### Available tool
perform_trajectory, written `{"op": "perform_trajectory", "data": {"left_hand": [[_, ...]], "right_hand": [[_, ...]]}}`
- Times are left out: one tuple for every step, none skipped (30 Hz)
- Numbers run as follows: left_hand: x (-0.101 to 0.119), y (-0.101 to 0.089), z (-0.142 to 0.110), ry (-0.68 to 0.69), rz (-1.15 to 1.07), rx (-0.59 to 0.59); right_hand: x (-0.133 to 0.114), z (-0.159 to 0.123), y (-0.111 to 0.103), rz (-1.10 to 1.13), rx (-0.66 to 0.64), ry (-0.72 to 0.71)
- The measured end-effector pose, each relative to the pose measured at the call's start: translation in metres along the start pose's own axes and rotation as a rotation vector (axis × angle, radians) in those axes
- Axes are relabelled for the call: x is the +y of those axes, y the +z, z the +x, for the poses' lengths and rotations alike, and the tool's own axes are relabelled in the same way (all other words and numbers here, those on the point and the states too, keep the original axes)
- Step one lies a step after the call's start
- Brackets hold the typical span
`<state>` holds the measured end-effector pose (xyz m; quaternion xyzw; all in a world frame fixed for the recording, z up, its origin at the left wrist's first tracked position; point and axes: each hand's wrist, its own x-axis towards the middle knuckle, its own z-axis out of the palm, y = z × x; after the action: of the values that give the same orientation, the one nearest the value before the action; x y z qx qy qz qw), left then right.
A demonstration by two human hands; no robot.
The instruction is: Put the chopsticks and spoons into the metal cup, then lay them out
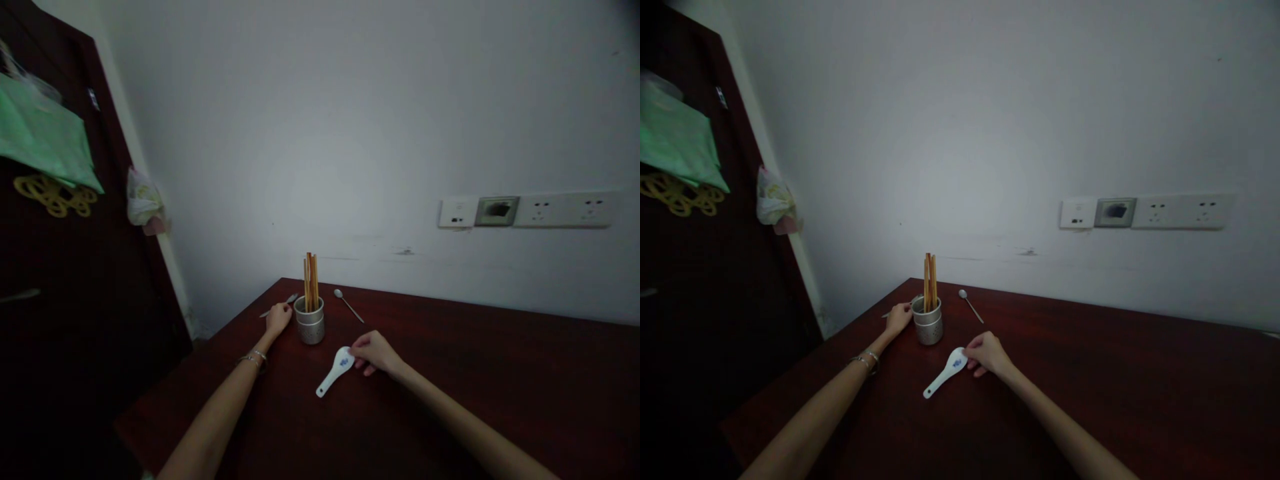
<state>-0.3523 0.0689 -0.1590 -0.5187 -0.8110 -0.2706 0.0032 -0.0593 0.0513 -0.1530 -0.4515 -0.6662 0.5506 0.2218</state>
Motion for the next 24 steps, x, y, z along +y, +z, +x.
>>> {"op": "perform_trajectory", "data": {"left_hand": [[-0.001, 0.001, 0.000, 0.005, -0.002, 0.010], [-0.001, 0.002, 0.001, 0.004, -0.001, 0.015], [-0.002, 0.002, 0.001, 0.006, 0.001, 0.017], [-0.002, 0.002, 0.001, 0.011, 0.004, 0.018], [-0.002, 0.002, 0.001, 0.016, 0.006, 0.018], [-0.002, 0.002, 0.001, 0.018, 0.009, 0.015], [-0.002, 0.001, 0.001, 0.015, 0.011, 0.009], [-0.002, 0.001, 0.001, 0.007, 0.014, 0.003], [-0.002, 0.000, 0.001, 0.001, 0.016, -0.003], [-0.001, 0.000, 0.000, -0.003, 0.016, -0.010], [-0.001, -0.001, 0.000, -0.008, 0.017, -0.017], [-0.001, -0.001, 0.000, -0.010, 0.016, -0.020], [-0.001, -0.001, 0.000, -0.007, 0.014, -0.019], [-0.001, 0.000, 0.000, -0.003, 0.008, -0.018], [-0.001, 0.000, 0.000, 0.002, -0.001, -0.015], [-0.001, 0.001, 0.000, 0.010, -0.016, -0.007], [-0.002, 0.001, 0.000, 0.019, -0.037, 0.010], [-0.002, 0.000, 0.000, 0.028, -0.061, 0.034], [-0.002, -0.001, 0.000, 0.037, -0.085, 0.067], [-0.001, -0.003, 0.001, 0.045, -0.109, 0.105], [0.000, -0.007, 0.002, 0.049, -0.130, 0.143], [0.001, -0.011, 0.003, 0.043, -0.147, 0.183], [0.003, -0.017, 0.004, 0.029, -0.164, 0.220], [0.006, -0.025, 0.006, 0.011, -0.185, 0.252]], "right_hand": [[0.000, 0.000, 0.000, 0.002, 0.001, 0.004], [-0.001, -0.001, -0.001, 0.003, 0.000, 0.008], [-0.002, -0.001, -0.001, 0.003, -0.003, 0.011], [-0.003, -0.002, -0.001, 0.002, -0.007, 0.012], [-0.004, -0.003, -0.002, 0.000, -0.015, 0.015], [-0.006, -0.004, -0.003, -0.001, -0.025, 0.018], [-0.007, -0.004, -0.003, -0.003, -0.036, 0.023], [-0.007, -0.004, -0.004, -0.003, -0.047, 0.027], [-0.008, -0.004, -0.006, -0.004, -0.055, 0.029], [-0.008, -0.003, -0.007, -0.007, -0.063, 0.028], [-0.007, -0.002, -0.009, -0.009, -0.068, 0.026], [-0.006, 0.000, -0.011, -0.013, -0.067, 0.027], [-0.005, 0.001, -0.013, -0.016, -0.064, 0.030], [-0.004, 0.002, -0.015, -0.017, -0.059, 0.034], [-0.003, 0.003, -0.018, -0.016, -0.051, 0.037], [-0.003, 0.004, -0.021, -0.013, -0.038, 0.037], [-0.003, 0.005, -0.023, -0.008, -0.024, 0.035], [-0.004, 0.005, -0.026, -0.004, -0.011, 0.029], [-0.005, 0.005, -0.028, -0.001, 0.001, 0.021], [-0.007, 0.005, -0.031, 0.001, 0.013, 0.011], [-0.010, 0.006, -0.033, 0.004, 0.024, -0.003], [-0.013, 0.006, -0.036, 0.010, 0.034, -0.021], [-0.017, 0.008, -0.038, 0.016, 0.043, -0.042], [-0.021, 0.009, -0.040, 0.022, 0.053, -0.065]]}}
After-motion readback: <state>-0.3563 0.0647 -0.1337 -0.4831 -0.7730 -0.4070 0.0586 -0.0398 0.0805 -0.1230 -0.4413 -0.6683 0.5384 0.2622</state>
